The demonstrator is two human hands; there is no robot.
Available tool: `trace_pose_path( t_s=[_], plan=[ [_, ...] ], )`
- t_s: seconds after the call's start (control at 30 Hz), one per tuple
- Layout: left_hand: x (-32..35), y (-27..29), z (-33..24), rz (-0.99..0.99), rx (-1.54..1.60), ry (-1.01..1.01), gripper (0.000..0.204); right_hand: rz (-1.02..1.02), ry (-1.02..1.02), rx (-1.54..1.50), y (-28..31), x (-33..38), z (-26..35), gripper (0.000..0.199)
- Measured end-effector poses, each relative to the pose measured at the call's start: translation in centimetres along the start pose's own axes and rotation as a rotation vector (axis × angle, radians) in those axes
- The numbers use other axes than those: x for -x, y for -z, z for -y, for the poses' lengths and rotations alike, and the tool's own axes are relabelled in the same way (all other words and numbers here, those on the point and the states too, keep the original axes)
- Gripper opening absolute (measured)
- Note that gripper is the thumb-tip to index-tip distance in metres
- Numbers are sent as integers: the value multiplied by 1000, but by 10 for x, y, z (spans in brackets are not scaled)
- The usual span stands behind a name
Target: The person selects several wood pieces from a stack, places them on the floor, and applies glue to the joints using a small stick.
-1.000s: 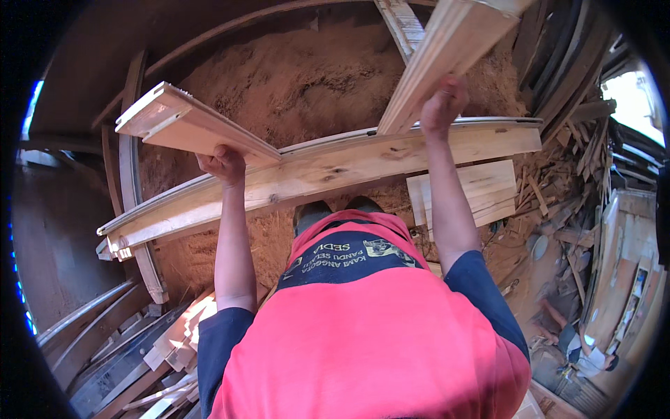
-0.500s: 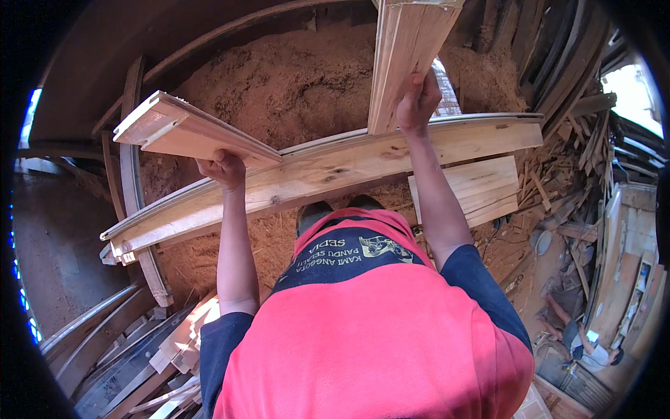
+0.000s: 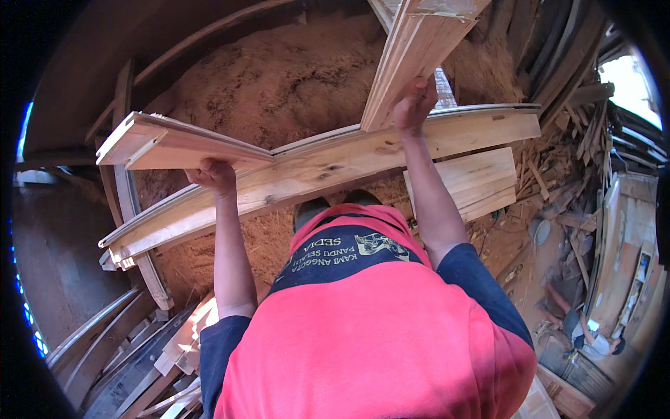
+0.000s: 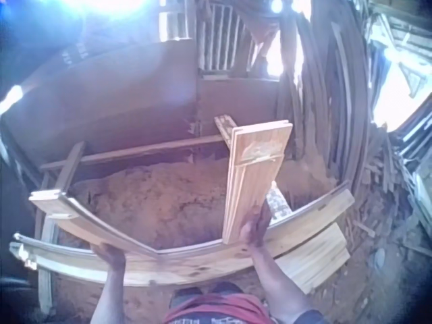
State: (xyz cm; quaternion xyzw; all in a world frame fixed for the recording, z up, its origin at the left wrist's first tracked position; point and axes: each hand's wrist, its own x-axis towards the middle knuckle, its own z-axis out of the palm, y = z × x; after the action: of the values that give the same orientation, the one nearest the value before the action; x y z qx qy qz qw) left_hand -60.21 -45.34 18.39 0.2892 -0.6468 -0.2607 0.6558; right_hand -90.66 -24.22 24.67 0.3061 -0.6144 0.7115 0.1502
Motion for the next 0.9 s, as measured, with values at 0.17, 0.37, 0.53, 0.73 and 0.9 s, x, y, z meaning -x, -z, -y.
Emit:
trace_pose_path(
  t_s=[0.17,0.37,0.53,0.73,0.9],
  plan=[
    [4,16,16,58,71,72,80,-36,30,24,-4,3,-10,70],
    [-4,-12,-8,-113,-28,-16,84,-46,-38,138,3,13,-18,73],
    [4,21,30,40,-56,63,80,-83,-28,140,-9,17,-6,72],
    [16,-17,-66,-126,-192,-14,67,-79,-11,122,0,14,-22,70],
    [50,-14,-87,149,-218,-322,62,-73,24,154,0,12,-17,69]
  ],
)
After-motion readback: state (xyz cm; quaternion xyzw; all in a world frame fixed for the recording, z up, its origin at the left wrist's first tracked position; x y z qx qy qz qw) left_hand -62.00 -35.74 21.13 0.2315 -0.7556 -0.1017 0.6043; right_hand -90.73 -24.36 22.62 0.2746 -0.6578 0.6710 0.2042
